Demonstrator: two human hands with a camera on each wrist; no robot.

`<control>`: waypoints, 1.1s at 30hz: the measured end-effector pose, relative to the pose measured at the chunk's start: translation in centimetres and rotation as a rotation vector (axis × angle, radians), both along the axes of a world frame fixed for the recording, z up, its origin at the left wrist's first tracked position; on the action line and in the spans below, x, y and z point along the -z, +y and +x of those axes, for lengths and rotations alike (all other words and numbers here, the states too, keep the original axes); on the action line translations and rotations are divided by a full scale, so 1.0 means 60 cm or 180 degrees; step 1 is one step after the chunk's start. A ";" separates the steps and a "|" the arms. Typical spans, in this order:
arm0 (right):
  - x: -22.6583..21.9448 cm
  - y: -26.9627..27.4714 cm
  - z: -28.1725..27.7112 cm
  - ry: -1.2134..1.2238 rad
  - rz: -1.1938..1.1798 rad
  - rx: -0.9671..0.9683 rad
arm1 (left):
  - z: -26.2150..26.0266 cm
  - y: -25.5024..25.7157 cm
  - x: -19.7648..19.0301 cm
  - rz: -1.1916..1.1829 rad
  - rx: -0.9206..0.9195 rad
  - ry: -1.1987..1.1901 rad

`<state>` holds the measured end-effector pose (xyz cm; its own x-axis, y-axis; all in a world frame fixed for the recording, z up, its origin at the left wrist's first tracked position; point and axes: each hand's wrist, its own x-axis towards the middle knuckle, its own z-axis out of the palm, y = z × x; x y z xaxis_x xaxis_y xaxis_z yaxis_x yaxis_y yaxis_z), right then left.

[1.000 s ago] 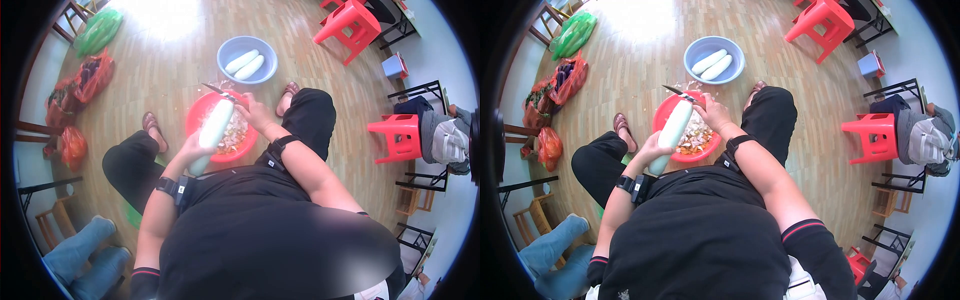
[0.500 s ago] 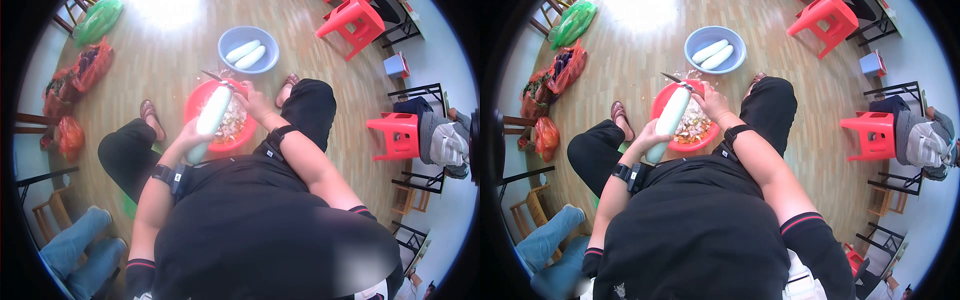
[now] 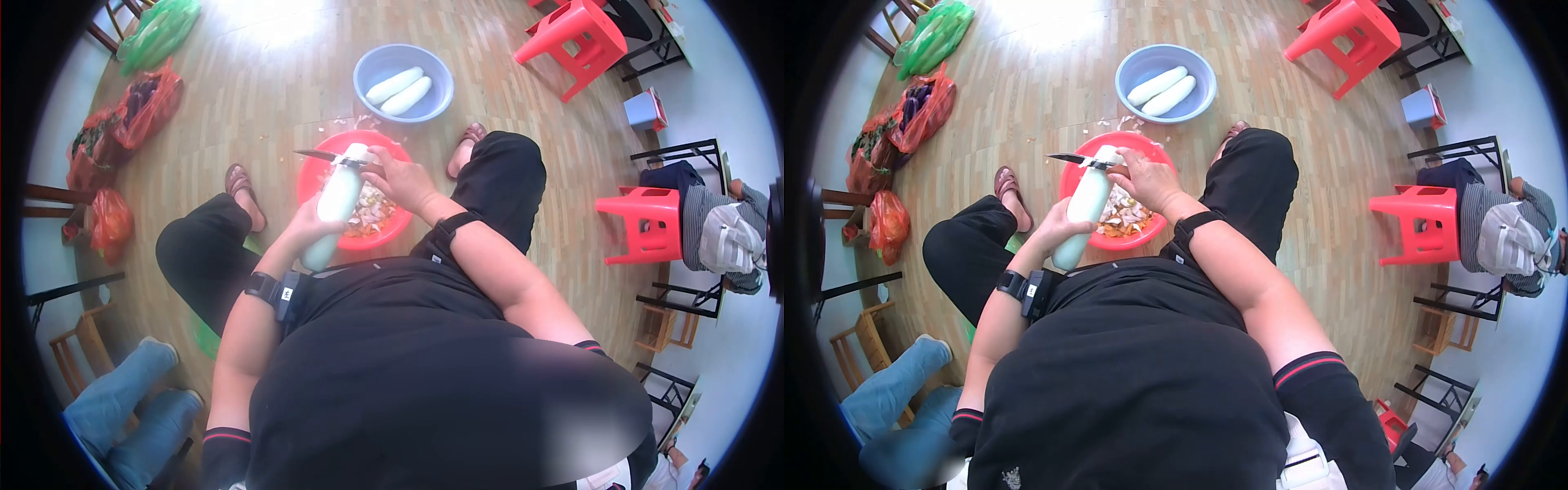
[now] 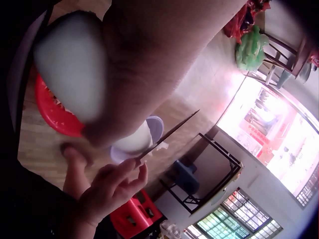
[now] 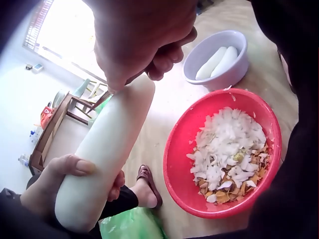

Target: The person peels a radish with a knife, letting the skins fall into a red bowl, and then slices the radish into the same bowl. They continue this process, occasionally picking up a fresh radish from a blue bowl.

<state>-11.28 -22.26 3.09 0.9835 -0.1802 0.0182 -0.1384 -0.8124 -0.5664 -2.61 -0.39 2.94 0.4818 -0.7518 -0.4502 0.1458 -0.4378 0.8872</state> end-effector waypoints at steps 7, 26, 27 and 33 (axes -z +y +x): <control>-0.001 -0.028 0.006 0.0326 -0.0187 0.0600 | 0.002 0.002 -0.005 0.0065 -0.0080 0.0077; 0.000 0.003 0.002 0.0013 -0.0003 -0.0086 | 0.004 0.003 -0.001 0.0395 0.0111 -0.0660; -0.001 0.001 0.003 0.0142 -0.0049 -0.0013 | 0.005 0.003 0.000 0.0413 0.0160 -0.0744; 0.011 -0.025 0.007 0.0415 -0.0053 0.0777 | 0.004 0.005 0.013 0.0404 0.0151 -0.0797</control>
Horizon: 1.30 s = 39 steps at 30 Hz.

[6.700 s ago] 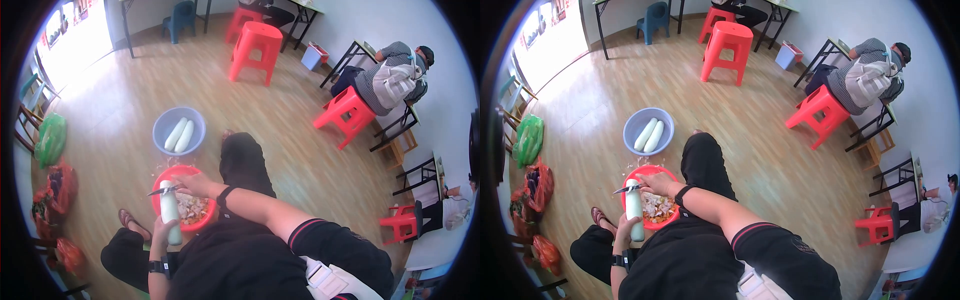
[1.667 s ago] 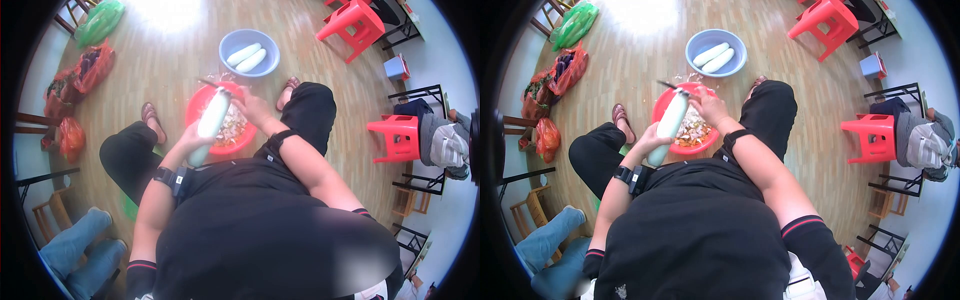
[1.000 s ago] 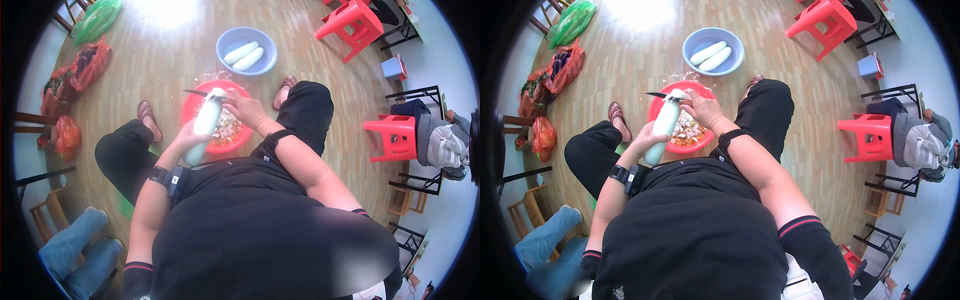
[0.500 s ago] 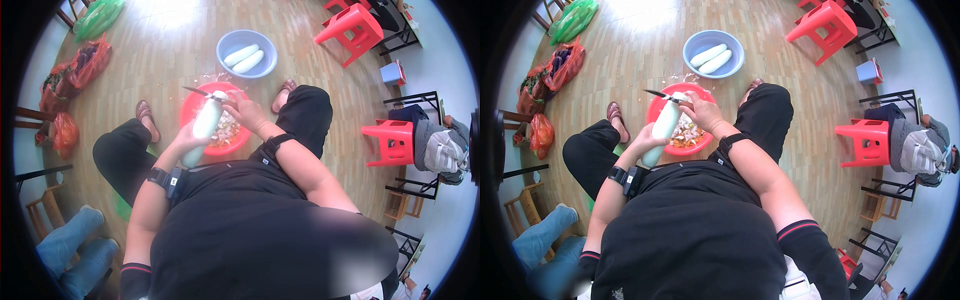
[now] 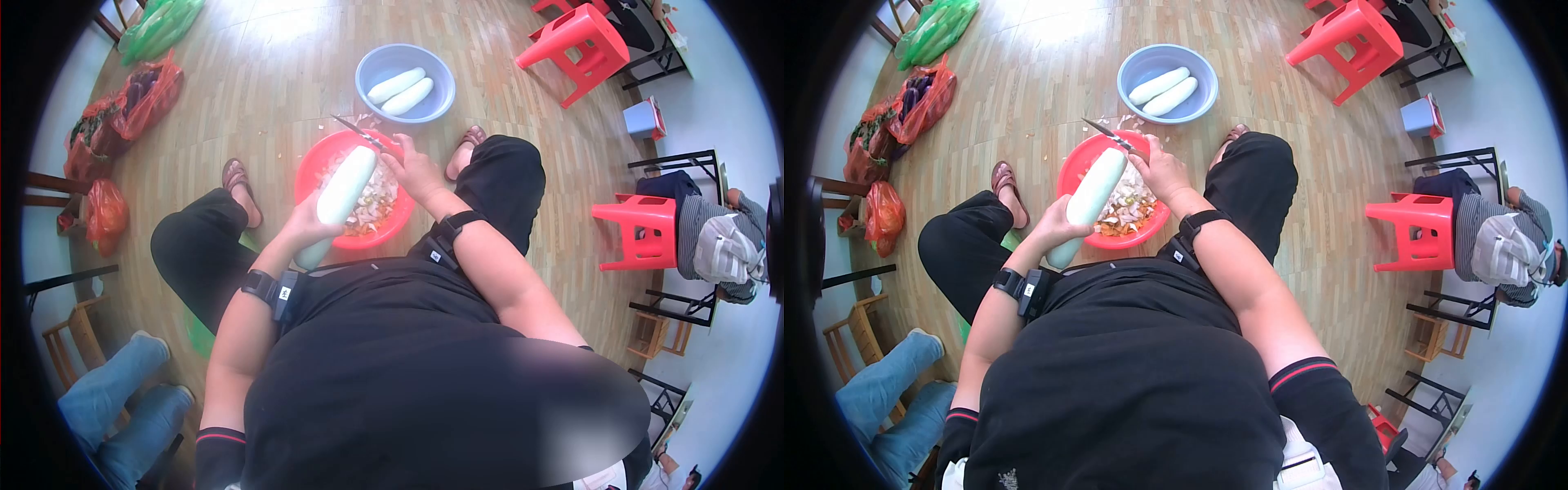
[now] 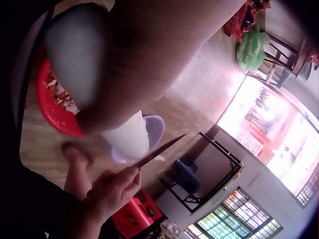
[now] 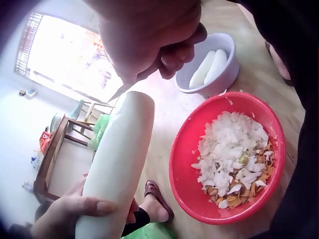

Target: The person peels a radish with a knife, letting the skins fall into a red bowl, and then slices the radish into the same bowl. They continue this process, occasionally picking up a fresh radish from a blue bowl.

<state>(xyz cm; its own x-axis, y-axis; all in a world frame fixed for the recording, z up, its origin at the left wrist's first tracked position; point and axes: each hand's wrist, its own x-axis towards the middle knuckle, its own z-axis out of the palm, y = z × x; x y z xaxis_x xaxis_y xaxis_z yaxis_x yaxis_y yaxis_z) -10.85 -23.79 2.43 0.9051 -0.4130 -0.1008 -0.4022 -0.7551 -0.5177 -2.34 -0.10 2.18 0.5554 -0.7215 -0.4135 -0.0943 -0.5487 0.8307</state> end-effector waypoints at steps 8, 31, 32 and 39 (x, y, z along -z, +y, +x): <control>-0.018 0.031 -0.008 -0.0459 0.0148 -0.0894 | -0.002 -0.004 -0.028 0.0257 -0.0039 -0.0118; -0.018 0.037 -0.006 -0.0021 0.0065 -0.0899 | 0.007 0.002 0.023 0.0618 -0.0374 -0.0347; -0.014 0.037 -0.007 -0.0073 0.0003 -0.0854 | 0.006 0.003 0.024 0.0619 -0.0382 -0.0332; 0.003 0.020 0.000 0.0219 0.0056 -0.0514 | 0.008 0.001 0.021 0.0652 -0.0378 -0.0317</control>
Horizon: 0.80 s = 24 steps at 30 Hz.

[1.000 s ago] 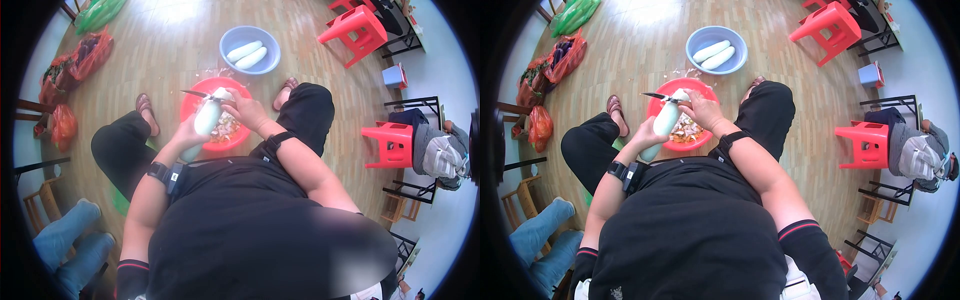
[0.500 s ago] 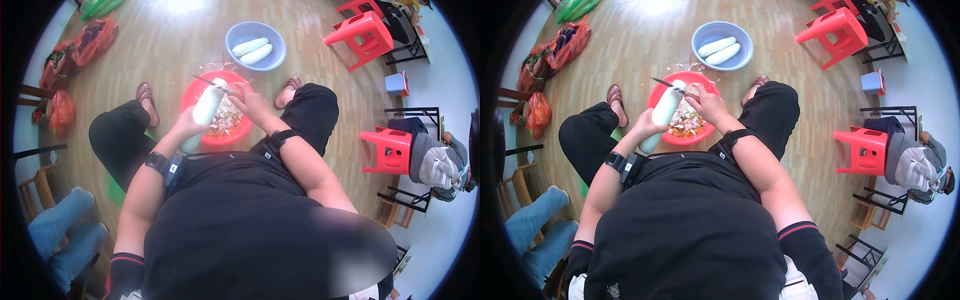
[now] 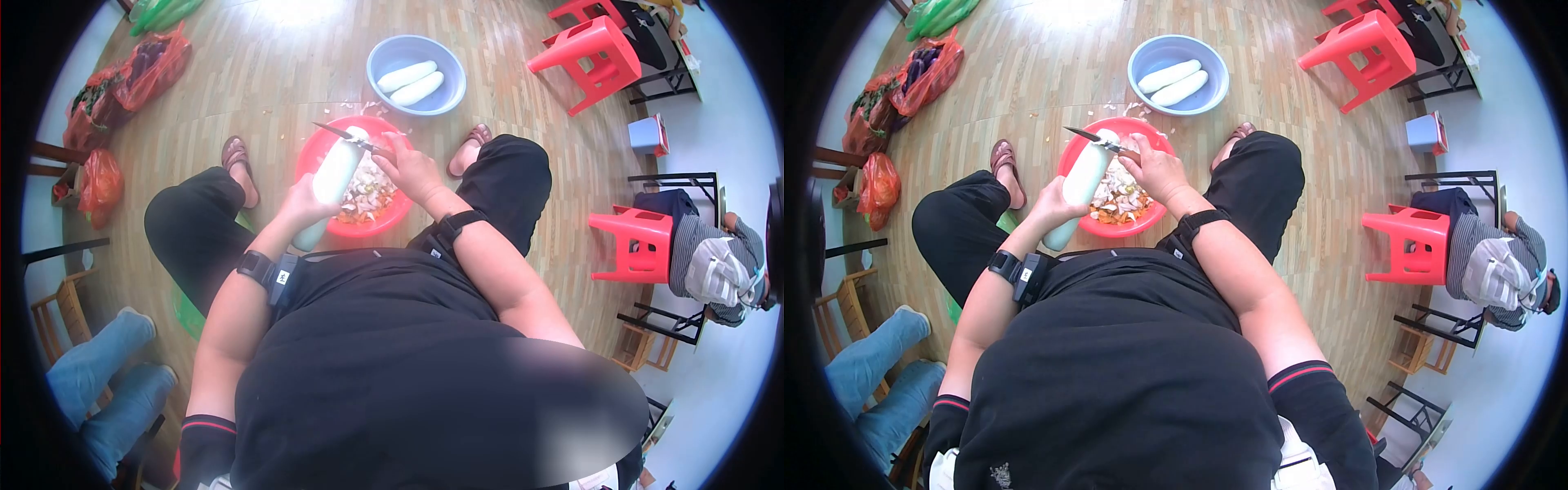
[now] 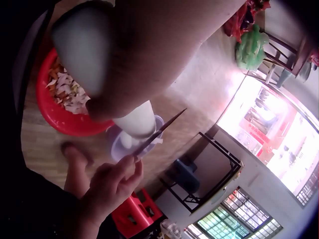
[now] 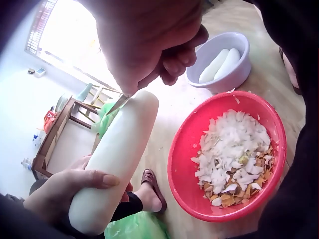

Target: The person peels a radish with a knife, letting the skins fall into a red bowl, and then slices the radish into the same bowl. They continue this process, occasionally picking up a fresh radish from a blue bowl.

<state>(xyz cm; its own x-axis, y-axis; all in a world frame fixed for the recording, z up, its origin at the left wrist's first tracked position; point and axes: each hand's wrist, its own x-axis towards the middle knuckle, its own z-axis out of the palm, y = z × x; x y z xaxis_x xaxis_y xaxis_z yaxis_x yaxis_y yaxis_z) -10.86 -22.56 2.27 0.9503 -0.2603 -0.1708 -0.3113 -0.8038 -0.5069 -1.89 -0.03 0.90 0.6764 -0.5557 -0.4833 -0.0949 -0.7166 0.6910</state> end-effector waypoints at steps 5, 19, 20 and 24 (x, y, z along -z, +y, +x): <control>-0.008 0.007 -0.002 -0.0192 -0.0164 -0.0232 | -0.001 -0.001 -0.005 0.0041 0.0019 -0.0078; 0.012 -0.004 0.003 -0.0412 -0.0517 -0.0201 | 0.000 -0.001 0.000 0.0017 0.0082 -0.0091; 0.012 -0.005 0.003 -0.0401 -0.0555 -0.0219 | -0.001 -0.001 -0.002 0.0027 0.0104 -0.0073; 0.008 -0.018 0.004 -0.0007 -0.0269 -0.0145 | -0.003 -0.001 -0.005 0.0008 0.0151 0.0079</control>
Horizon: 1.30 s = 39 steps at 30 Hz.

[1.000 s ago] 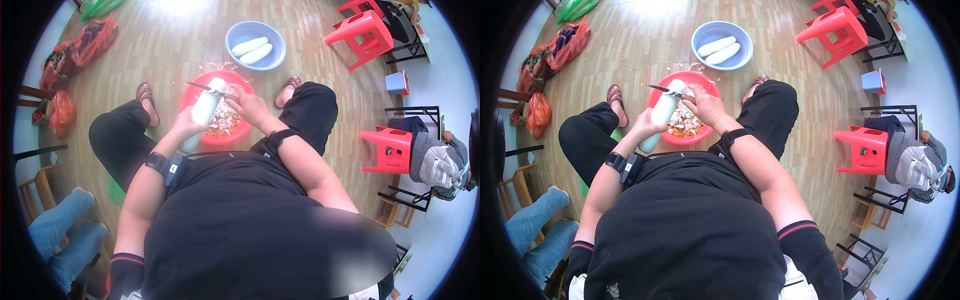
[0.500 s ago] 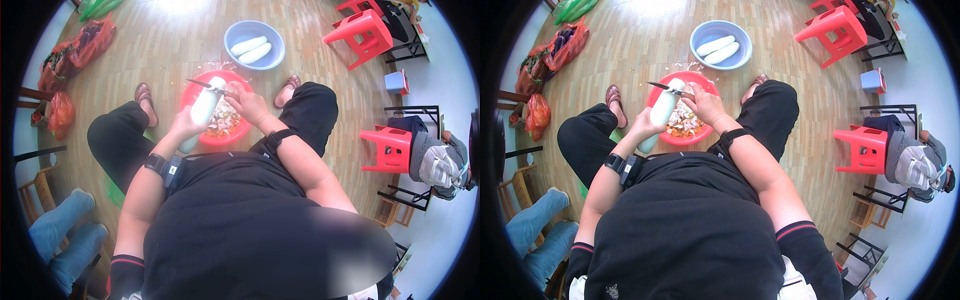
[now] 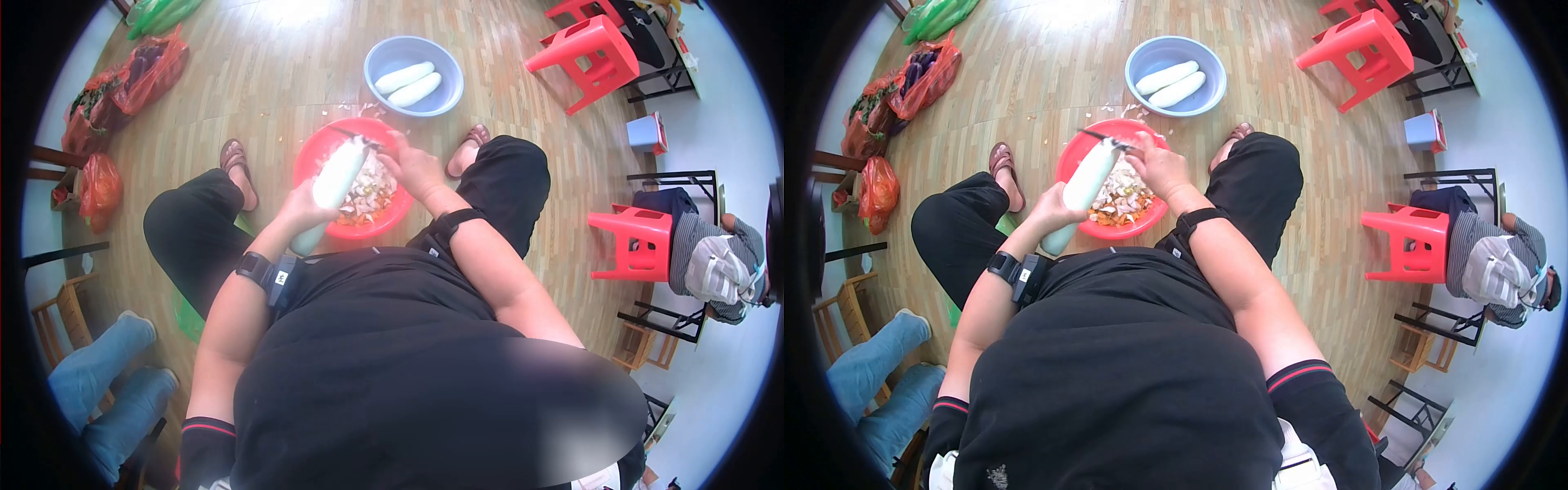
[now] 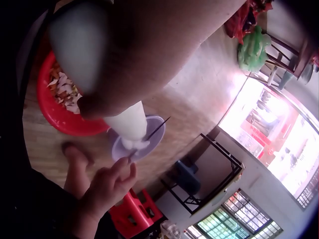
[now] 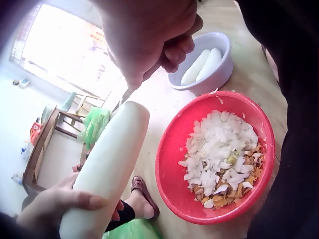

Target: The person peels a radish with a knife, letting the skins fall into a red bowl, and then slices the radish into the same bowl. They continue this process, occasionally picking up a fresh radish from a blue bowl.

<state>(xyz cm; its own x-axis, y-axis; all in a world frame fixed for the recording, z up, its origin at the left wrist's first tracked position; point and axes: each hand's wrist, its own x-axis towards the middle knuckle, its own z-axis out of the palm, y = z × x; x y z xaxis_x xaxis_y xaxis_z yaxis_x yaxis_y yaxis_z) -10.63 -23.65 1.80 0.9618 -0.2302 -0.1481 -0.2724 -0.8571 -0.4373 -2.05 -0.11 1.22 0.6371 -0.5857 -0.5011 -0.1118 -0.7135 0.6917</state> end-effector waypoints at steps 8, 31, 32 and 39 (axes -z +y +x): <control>0.012 -0.005 -0.012 0.0045 0.0184 0.0531 | 0.003 0.009 0.027 0.0009 0.0069 0.0088; 0.005 0.016 -0.011 -0.0167 0.1302 0.0385 | 0.001 0.001 0.009 -0.0980 -0.0744 0.1810; 0.001 0.020 -0.010 -0.0162 0.1374 0.0302 | 0.001 0.001 0.004 -0.1097 -0.0830 0.1903; -0.020 0.047 -0.009 -0.0357 0.1094 -0.0474 | -0.002 0.002 -0.004 -0.1420 -0.1072 0.2043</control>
